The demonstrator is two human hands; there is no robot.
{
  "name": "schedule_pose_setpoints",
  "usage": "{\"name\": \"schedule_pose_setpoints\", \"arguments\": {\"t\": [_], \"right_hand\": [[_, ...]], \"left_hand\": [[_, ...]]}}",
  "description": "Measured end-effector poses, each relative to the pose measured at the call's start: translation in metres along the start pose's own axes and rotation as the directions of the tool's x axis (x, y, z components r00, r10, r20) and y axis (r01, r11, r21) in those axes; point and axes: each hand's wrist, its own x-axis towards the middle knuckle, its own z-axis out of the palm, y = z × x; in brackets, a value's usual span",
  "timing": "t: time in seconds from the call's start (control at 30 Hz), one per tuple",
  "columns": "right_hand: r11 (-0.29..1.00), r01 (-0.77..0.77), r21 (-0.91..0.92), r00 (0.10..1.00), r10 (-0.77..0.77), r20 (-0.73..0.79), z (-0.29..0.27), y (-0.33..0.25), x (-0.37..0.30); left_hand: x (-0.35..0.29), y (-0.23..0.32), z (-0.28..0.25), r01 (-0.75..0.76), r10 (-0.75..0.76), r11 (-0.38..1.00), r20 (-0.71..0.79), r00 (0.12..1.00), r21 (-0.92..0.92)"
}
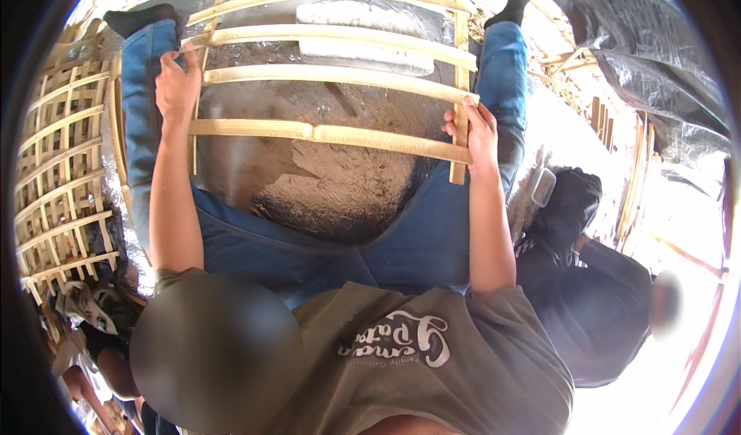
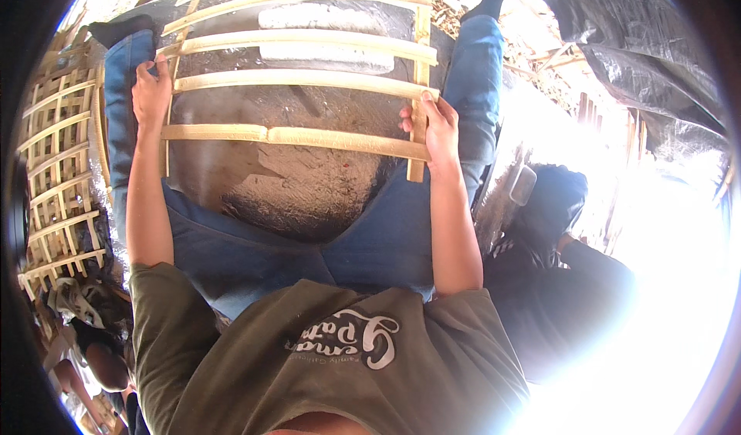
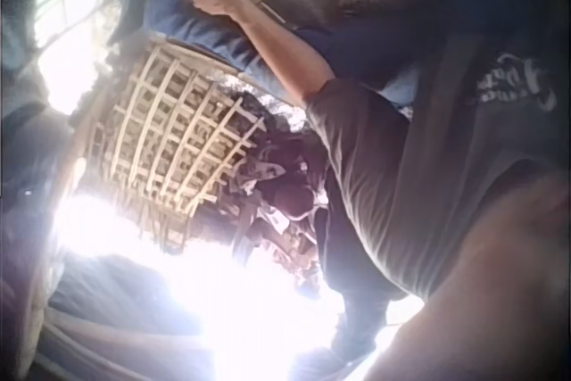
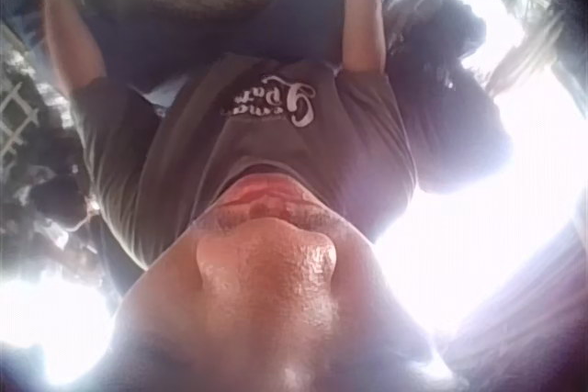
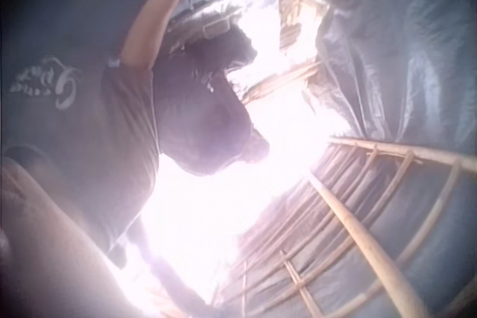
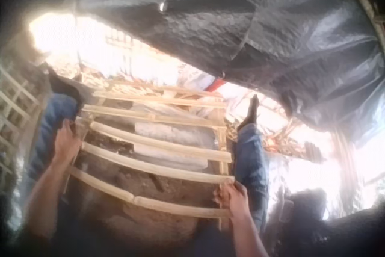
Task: The person sits on the ground and assembles a wooden frame by aligning thin wooden slats and securing them with nails. They use a hammer to drive nails into the joints, repeatedly adjusting the slats to ensure proper alignment.
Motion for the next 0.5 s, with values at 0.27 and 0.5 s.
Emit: {"name": "schedule_pose_setpoints", "arguments": {"t": [0.27,0.5], "right_hand": [[1.000,0.006,0.025,1.000,-0.007,0.015,0.001,-0.003,-0.004],[0.999,0.027,0.045,0.999,-0.028,0.016,0.001,-0.006,-0.001]], "left_hand": [[-0.007,0.005,-0.003,-0.097,0.094,0.995,-0.089,0.992,-0.034],[-0.005,0.007,-0.010,-0.101,0.092,0.992,-0.116,0.989,-0.074]]}}
